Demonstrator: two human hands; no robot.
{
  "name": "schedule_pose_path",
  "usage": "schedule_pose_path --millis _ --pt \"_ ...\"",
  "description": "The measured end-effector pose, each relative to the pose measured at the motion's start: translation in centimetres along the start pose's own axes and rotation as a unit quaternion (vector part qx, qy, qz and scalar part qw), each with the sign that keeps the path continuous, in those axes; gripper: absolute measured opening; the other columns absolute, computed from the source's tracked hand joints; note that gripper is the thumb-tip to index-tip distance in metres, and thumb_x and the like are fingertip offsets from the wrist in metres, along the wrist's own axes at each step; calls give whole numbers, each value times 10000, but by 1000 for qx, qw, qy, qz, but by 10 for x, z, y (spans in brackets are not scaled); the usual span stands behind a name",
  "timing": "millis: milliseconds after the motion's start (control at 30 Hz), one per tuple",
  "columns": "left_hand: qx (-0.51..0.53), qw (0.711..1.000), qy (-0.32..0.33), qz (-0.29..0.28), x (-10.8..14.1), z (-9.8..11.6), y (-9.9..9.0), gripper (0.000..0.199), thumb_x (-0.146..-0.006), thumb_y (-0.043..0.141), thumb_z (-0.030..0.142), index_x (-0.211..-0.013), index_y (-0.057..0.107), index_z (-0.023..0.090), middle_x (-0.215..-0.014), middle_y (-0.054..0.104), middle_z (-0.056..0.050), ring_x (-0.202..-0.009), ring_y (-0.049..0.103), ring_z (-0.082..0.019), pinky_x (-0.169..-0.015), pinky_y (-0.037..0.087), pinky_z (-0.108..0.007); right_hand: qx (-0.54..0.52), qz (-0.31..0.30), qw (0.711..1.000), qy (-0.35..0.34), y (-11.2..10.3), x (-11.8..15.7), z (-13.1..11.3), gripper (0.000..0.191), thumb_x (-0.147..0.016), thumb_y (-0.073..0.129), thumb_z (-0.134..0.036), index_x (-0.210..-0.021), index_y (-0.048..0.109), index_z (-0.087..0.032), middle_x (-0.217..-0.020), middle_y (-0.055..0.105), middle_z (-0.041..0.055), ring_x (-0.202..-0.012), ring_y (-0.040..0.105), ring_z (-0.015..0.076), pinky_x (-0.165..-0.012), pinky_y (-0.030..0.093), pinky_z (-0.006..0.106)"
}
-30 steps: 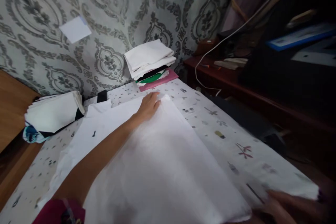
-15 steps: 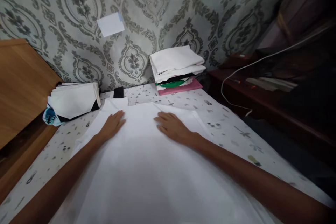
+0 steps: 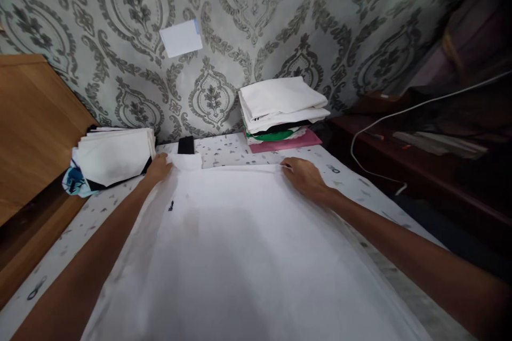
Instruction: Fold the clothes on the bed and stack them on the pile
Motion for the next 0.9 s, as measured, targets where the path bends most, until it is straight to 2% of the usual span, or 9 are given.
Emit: schedule_pose_path --millis 167,367,467,533,600,633,700,767,900 --pt "-30 996 -62 -53 -32 -6 5 454 -773 653 287 -1162 596 61 -1226 658 -271 -1137 656 -386 -876 527 -401 2 2 999 54 3 -29 4 293 -923 446 -177 -1079 694 -195 -1140 735 89 -1050 647 265 -761 432 319" --pt "-57 993 -76 -65 -28 -4 1 316 -744 557 186 -1037 665 140 -1172 704 -215 -1126 651 -397 -863 536 -455 69 26 995 60 8 -55 22 319 -968 397 -194 -1110 682 -174 -1157 717 145 -994 652 276 -744 430 337" --pt "-56 995 -81 -24 -7 4 -7 417 -820 481 225 -1211 597 135 -1235 669 -227 -1123 643 -400 -870 534 -506 66 57 992 90 0 -56 26 348 -984 367 -199 -1143 673 -148 -1180 699 177 -1000 651 301 -774 452 366" --pt "-55 997 -38 38 16 15 -13 478 -874 429 292 -1310 523 120 -1320 606 -238 -1195 598 -408 -918 518 -534 38 94 992 72 -4 -41 17 362 -987 360 -199 -1167 669 -146 -1225 679 175 -1058 637 301 -837 471 377" --pt "-41 995 49 77 46 25 -12 505 -903 390 360 -1327 501 111 -1340 576 -231 -1250 555 -405 -974 496 -546 -10 97 995 -17 1 -13 -5 374 -988 361 -201 -1202 665 -160 -1278 658 152 -1143 610 271 -936 472 369" --pt "-23 992 98 72 62 27 -8 509 -912 374 391 -1317 509 113 -1328 581 -220 -1247 556 -396 -989 493 -542 -41 75 993 -79 8 3 -19 388 -994 351 -207 -1226 659 -171 -1294 655 136 -1177 598 249 -986 465 365" --pt "22 983 178 39 89 25 6 531 -931 348 478 -1293 530 135 -1332 593 -192 -1242 569 -370 -1022 487 -524 -73 -20 969 -236 26 35 -46 395 -998 420 -306 -1332 611 -216 -1421 589 105 -1324 514 239 -1106 400 399" --pt "53 978 203 21 106 13 19 566 -937 330 541 -1295 538 155 -1388 580 -174 -1286 553 -352 -1075 459 -513 -74 -66 952 -291 37 53 -53 453 -1007 431 -388 -1422 539 -244 -1531 491 87 -1435 403 232 -1181 313 436" --pt "69 984 164 23 110 -18 31 603 -924 329 565 -1319 538 160 -1458 553 -170 -1347 523 -335 -1143 404 -501 -42 -44 980 -190 32 30 -14 465 -1022 385 -330 -1436 525 -170 -1569 433 130 -1474 350 240 -1209 265 432"
Point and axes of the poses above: each hand's wrist, its own x-axis away from the middle knuckle, its own y-axis out of the palm, z = x × y, the point moved 4 cm from there along -x, towards the middle knuckle
